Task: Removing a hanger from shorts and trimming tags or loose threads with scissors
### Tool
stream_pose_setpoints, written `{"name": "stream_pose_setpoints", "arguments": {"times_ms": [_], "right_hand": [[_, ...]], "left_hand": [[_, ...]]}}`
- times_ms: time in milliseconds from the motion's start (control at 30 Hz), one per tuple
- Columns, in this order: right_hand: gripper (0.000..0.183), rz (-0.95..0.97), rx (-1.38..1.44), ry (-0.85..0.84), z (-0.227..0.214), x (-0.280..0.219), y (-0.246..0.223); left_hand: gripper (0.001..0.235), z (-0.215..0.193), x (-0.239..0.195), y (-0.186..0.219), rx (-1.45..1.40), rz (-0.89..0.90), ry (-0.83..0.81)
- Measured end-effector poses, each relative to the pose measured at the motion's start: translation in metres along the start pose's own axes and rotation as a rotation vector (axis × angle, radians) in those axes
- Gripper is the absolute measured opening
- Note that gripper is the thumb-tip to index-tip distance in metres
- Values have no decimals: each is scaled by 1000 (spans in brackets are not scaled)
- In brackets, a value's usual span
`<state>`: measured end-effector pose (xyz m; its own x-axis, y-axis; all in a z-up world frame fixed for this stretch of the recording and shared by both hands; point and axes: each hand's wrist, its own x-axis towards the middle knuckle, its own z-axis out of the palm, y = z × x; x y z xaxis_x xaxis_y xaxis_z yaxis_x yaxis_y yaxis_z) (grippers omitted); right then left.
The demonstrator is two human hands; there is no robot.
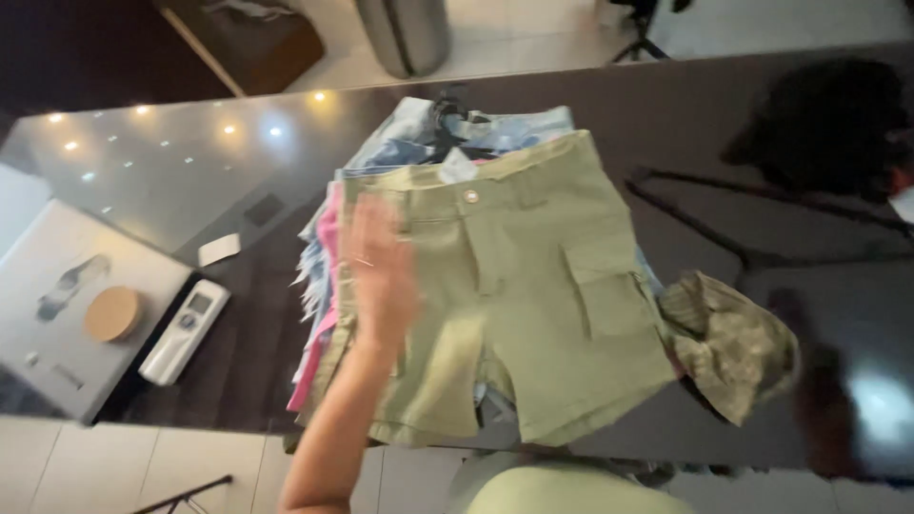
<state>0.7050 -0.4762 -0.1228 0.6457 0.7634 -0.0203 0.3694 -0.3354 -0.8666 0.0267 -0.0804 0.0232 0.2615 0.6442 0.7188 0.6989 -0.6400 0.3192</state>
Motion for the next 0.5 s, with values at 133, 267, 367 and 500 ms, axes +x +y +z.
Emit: {"name": "stream_pose_setpoints", "arguments": {"times_ms": [133,267,367,500], "right_hand": [[58,170,254,-302,98,-80,-111],[59,365,492,-547,193,-184,-289],[61,602,702,-595,213,-189,-288],[31,-86,204,-83,194,-178,-289]], "left_hand": [[77,-31,-35,91,-57,560,-312],[43,-59,-34,168,-123,775,-293],[20,-67,-13,176,-393,719,-201],[33,-55,-45,150,-374,596,-452]]}}
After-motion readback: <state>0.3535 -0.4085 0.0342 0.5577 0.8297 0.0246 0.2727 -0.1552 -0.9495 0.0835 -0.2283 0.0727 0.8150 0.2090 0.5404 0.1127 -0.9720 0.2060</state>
